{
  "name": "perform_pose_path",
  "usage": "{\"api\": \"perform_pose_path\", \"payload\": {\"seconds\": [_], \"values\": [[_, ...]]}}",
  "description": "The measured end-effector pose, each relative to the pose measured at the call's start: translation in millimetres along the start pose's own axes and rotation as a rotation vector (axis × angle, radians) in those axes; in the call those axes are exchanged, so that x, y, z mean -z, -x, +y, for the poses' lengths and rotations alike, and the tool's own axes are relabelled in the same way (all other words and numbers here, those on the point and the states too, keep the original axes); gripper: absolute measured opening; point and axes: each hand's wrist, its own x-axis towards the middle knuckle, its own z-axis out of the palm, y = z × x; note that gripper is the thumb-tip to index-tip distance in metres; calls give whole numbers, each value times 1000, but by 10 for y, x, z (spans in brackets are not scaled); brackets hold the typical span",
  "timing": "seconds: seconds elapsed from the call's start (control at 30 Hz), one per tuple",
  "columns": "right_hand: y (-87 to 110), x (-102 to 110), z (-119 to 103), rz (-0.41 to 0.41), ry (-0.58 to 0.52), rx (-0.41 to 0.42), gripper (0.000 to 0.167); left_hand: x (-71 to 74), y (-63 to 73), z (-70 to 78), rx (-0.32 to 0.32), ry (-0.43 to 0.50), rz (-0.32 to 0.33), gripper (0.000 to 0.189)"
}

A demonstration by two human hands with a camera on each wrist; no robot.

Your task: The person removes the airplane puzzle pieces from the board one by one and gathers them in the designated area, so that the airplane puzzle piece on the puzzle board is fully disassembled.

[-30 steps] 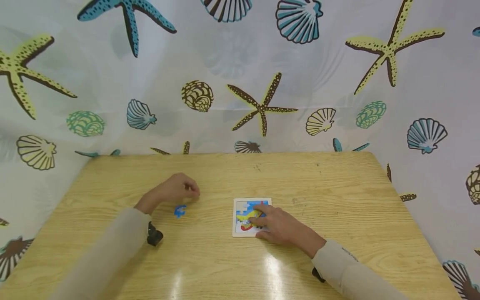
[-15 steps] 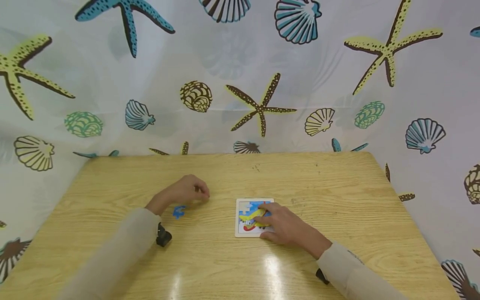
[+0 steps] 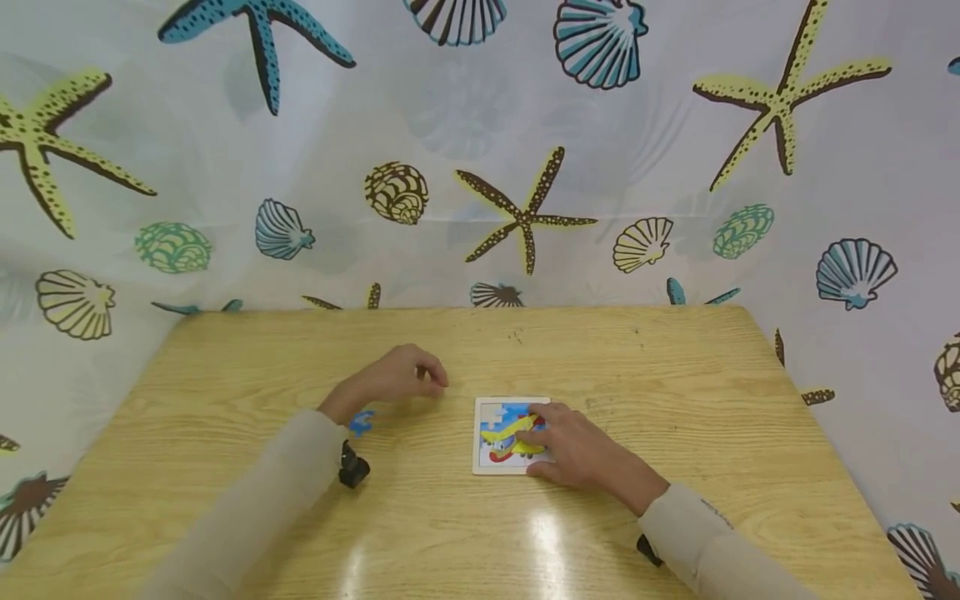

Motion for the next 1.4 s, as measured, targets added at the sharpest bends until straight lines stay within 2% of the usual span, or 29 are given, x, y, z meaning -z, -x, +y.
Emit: {"api": "perform_pose_path", "payload": {"seconds": [0.17, 0.4, 0.5, 0.73, 0.8, 1.1, 1.4], "values": [[-6, -2, 13, -5, 12, 16, 49, -104, -81, 104, 21, 15, 10, 9], [4, 1, 16, -32, 0, -4, 51, -294, -169, 238, 44, 42, -8, 17], [13, 1, 14, -34, 2, -9, 50, -348, -195, 298, 38, 40, -8, 20], [19, -27, 33, -31, 18, -5, 50, -475, -269, 356, -35, 8, -21, 23], [22, -29, 36, -27, 24, 1, 50, -515, -286, 376, -30, 14, -20, 24], [23, -16, 28, -11, 62, 25, 50, -652, -306, 435, -3, -9, -19, 35], [21, -17, 30, 2, 81, 42, 50, -733, -300, 507, 11, -62, 13, 33]]}}
